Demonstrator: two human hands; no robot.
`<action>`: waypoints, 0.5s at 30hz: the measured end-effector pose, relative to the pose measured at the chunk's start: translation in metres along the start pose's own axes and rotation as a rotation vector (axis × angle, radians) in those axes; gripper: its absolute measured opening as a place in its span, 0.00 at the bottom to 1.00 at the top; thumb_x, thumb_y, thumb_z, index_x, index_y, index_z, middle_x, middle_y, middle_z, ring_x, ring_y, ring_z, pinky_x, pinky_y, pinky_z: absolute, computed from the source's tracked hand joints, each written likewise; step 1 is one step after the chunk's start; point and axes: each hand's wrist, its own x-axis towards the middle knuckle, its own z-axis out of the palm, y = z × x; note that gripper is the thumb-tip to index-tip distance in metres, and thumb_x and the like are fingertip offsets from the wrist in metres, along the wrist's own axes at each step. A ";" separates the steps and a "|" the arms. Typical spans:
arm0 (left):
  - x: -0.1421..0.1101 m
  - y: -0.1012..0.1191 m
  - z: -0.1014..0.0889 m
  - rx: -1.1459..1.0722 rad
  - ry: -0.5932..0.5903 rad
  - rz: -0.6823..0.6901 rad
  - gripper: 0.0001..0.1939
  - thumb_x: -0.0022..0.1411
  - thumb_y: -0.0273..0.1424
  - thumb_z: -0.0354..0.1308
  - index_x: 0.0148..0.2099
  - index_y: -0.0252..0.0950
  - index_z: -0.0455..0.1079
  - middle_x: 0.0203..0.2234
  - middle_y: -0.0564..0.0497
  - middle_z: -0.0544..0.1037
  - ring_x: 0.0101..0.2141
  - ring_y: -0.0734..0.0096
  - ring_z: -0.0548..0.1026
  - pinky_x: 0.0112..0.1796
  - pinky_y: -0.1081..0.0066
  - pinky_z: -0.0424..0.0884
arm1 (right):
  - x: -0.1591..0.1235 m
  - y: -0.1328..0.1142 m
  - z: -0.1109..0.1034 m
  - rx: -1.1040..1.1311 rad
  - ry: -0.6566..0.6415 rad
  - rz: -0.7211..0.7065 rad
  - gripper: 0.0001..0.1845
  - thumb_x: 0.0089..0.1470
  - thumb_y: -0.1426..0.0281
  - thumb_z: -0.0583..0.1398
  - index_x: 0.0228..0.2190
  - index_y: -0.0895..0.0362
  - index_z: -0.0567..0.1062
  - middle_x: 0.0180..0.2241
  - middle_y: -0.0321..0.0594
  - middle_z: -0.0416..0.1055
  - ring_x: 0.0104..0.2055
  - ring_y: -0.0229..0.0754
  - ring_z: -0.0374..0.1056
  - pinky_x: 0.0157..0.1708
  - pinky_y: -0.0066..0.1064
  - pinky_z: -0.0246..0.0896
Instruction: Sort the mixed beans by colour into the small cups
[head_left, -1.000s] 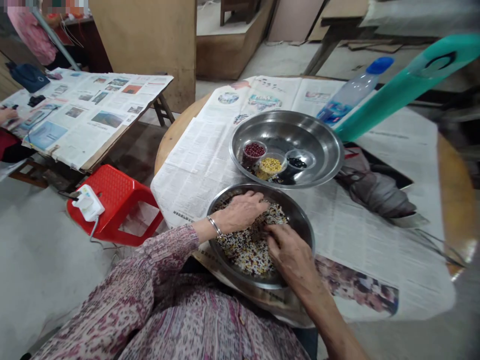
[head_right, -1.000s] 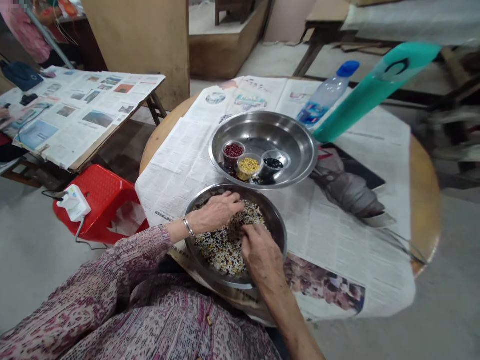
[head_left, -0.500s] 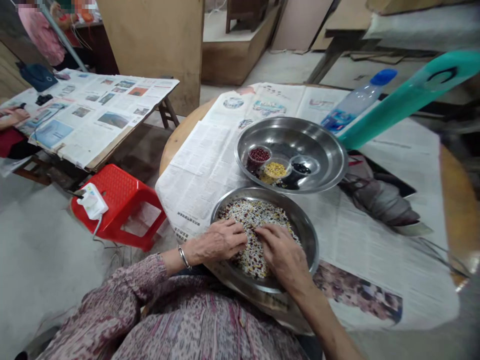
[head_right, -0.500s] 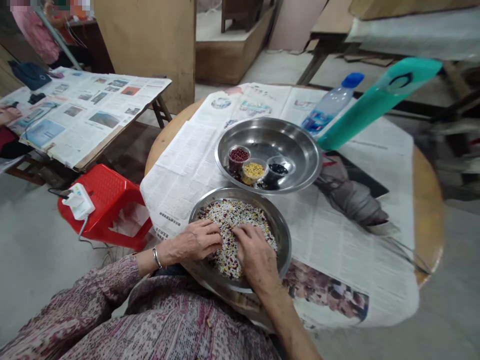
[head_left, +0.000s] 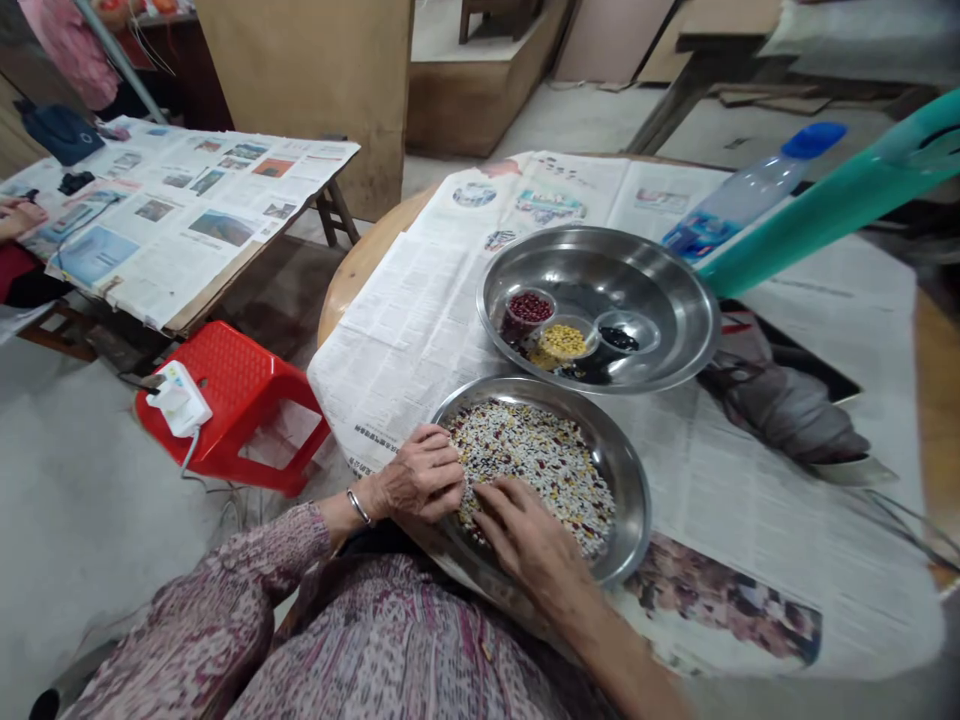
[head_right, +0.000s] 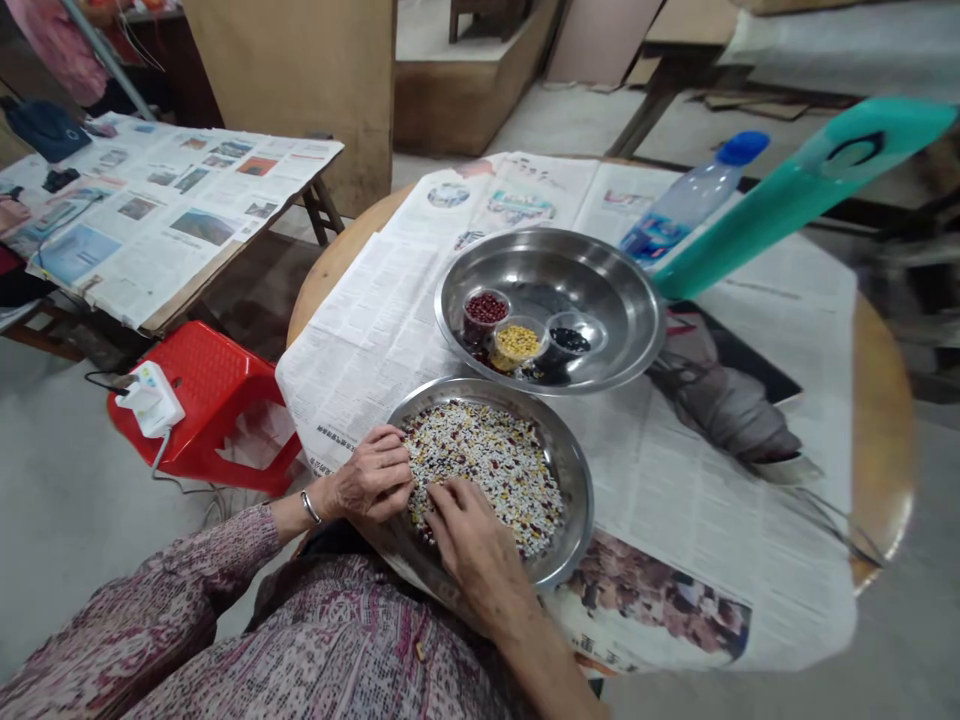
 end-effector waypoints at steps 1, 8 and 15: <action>0.000 -0.001 0.002 -0.003 -0.001 0.007 0.10 0.63 0.32 0.50 0.28 0.39 0.63 0.24 0.52 0.68 0.33 0.68 0.66 0.51 0.60 0.64 | 0.008 -0.003 0.003 -0.015 -0.016 -0.032 0.14 0.62 0.72 0.51 0.47 0.51 0.72 0.43 0.44 0.71 0.45 0.44 0.69 0.43 0.37 0.69; 0.000 -0.002 0.003 0.012 0.021 0.012 0.12 0.63 0.32 0.50 0.26 0.39 0.61 0.23 0.52 0.67 0.32 0.67 0.64 0.48 0.61 0.65 | 0.068 0.025 -0.008 -0.252 -0.086 -0.149 0.17 0.59 0.75 0.53 0.47 0.55 0.74 0.52 0.49 0.70 0.54 0.51 0.61 0.49 0.43 0.64; 0.001 0.000 0.001 0.002 -0.009 0.000 0.12 0.64 0.32 0.47 0.27 0.38 0.63 0.24 0.51 0.68 0.33 0.67 0.65 0.49 0.60 0.64 | 0.028 0.054 -0.026 -0.264 0.062 0.028 0.14 0.61 0.72 0.54 0.44 0.55 0.76 0.45 0.47 0.73 0.48 0.47 0.66 0.48 0.39 0.65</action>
